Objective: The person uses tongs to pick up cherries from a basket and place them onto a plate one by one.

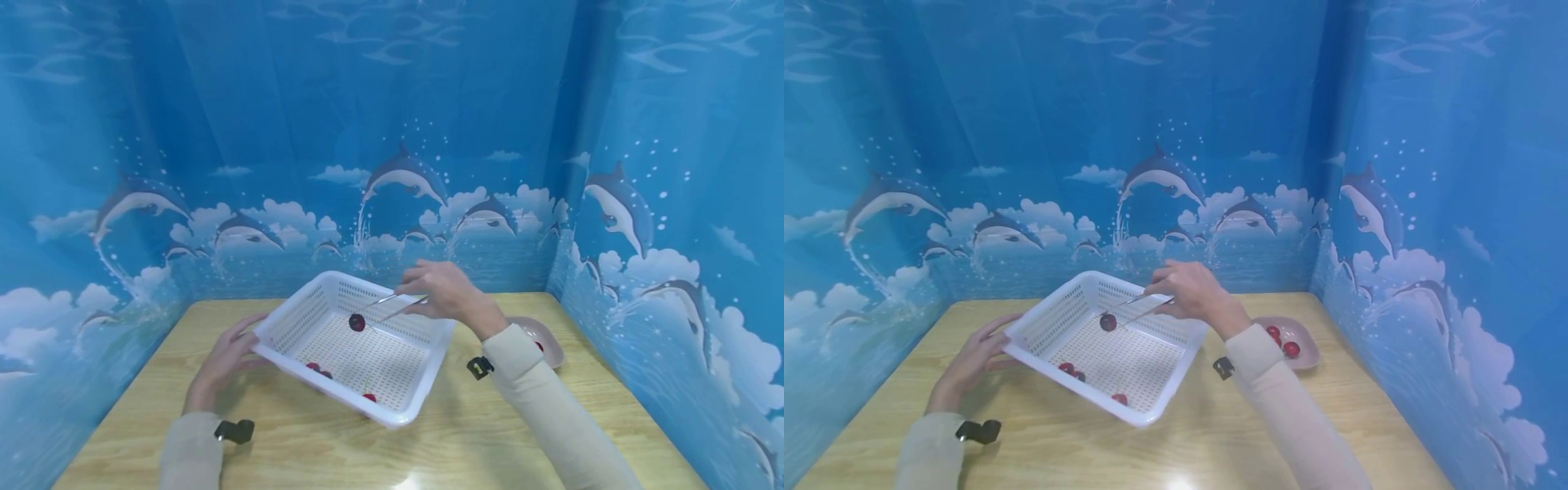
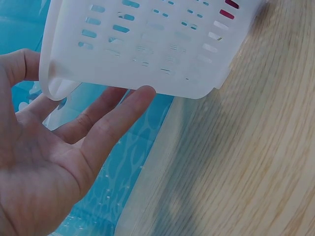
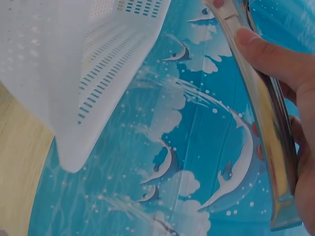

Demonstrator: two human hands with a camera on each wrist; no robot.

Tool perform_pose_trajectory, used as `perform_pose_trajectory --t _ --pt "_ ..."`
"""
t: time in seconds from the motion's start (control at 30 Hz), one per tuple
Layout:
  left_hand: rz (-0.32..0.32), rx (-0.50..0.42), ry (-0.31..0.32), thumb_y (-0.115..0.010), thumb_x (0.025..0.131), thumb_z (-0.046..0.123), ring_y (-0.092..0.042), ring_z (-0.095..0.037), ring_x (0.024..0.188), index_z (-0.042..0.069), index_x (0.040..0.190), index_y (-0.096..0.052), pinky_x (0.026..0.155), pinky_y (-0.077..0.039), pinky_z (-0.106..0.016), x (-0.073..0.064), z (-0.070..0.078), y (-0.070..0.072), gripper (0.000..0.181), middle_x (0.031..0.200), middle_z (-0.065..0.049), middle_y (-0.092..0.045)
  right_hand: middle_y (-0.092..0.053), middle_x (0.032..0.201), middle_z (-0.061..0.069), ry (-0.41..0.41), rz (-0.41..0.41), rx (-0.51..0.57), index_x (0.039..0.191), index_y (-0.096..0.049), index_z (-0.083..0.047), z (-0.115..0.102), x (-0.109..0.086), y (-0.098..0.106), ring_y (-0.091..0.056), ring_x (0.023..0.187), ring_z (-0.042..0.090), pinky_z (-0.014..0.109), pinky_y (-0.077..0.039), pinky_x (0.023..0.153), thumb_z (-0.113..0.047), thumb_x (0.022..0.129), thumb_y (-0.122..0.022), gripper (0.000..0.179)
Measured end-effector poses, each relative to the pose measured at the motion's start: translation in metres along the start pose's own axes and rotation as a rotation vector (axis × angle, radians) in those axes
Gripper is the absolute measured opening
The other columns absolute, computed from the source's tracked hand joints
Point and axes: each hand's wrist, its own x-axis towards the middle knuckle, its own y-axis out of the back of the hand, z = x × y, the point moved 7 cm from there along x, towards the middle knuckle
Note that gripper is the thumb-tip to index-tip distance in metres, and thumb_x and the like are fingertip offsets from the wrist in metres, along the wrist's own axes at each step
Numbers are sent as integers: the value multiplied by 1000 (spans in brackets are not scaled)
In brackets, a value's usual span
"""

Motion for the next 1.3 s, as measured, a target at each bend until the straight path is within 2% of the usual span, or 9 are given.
perform_pose_trajectory --t 0.23,0.37,0.6,0.67,0.8,0.9,0.93,1.13,1.3 --pt "-1 -3 -2 -40 106 12 -70 -19 113 6 163 -24 103 -59 -57 0 0 -1 60 155 -35 -39 -79 105 -6 -36 32 23 111 -81 -25 9 -16 2 -69 95 14 27 -61 69 -38 81 -86 33" --pt "-4 -2 -2 -41 106 13 -70 -17 111 6 163 -23 103 -58 -58 0 0 -1 60 155 -35 -38 -79 107 -4 -66 61 35 110 -82 -23 17 -27 6 -72 97 17 30 -64 71 -32 79 -89 33" --pt "-4 2 -6 -40 106 13 -70 -21 114 6 163 -24 103 -58 -58 0 3 -1 60 155 -36 -39 -79 110 -1 -133 97 9 110 -82 -22 32 -50 12 -71 98 18 28 -62 65 -32 79 -89 33" --pt "-3 -2 1 -40 106 12 -70 -20 114 6 163 -25 103 -58 -58 0 3 -1 60 155 -35 -39 -80 110 1 -141 114 5 110 -82 -21 36 -57 15 -72 98 20 31 -63 66 -32 79 -89 34" --pt "-5 -4 6 -40 106 12 -70 -20 114 7 163 -24 104 -58 -58 0 3 -2 60 155 -35 -38 -80 108 3 -131 162 -14 108 -82 -19 43 -70 18 -75 95 23 43 -67 83 -32 76 -90 35" --pt "-3 -4 5 -40 106 12 -70 -21 114 7 163 -25 103 -58 -57 0 2 -1 60 155 -35 -39 -81 105 3 -120 190 -23 105 -83 -18 47 -78 19 -77 92 23 52 -62 98 -31 75 -91 34" --pt "-8 0 0 -40 106 13 -70 -21 115 6 163 -23 103 -59 -57 -1 2 -1 60 155 -36 -39 -81 104 3 -121 194 -22 105 -83 -18 48 -80 19 -76 90 22 53 -61 99 -30 74 -92 34" --pt "-2 9 -4 -40 106 14 -71 -21 113 6 163 -23 101 -60 -57 -2 3 0 60 153 -35 -40 -80 102 0 -152 151 0 105 -83 -20 54 -87 14 -70 87 18 42 -67 83 -29 77 -90 30" --pt "-3 17 -7 -40 106 14 -70 -22 114 6 163 -24 101 -60 -57 -1 3 0 60 154 -36 -40 -80 105 -1 -159 115 1 106 -82 -21 53 -83 7 -70 90 18 29 -62 67 -30 77 -90 32"
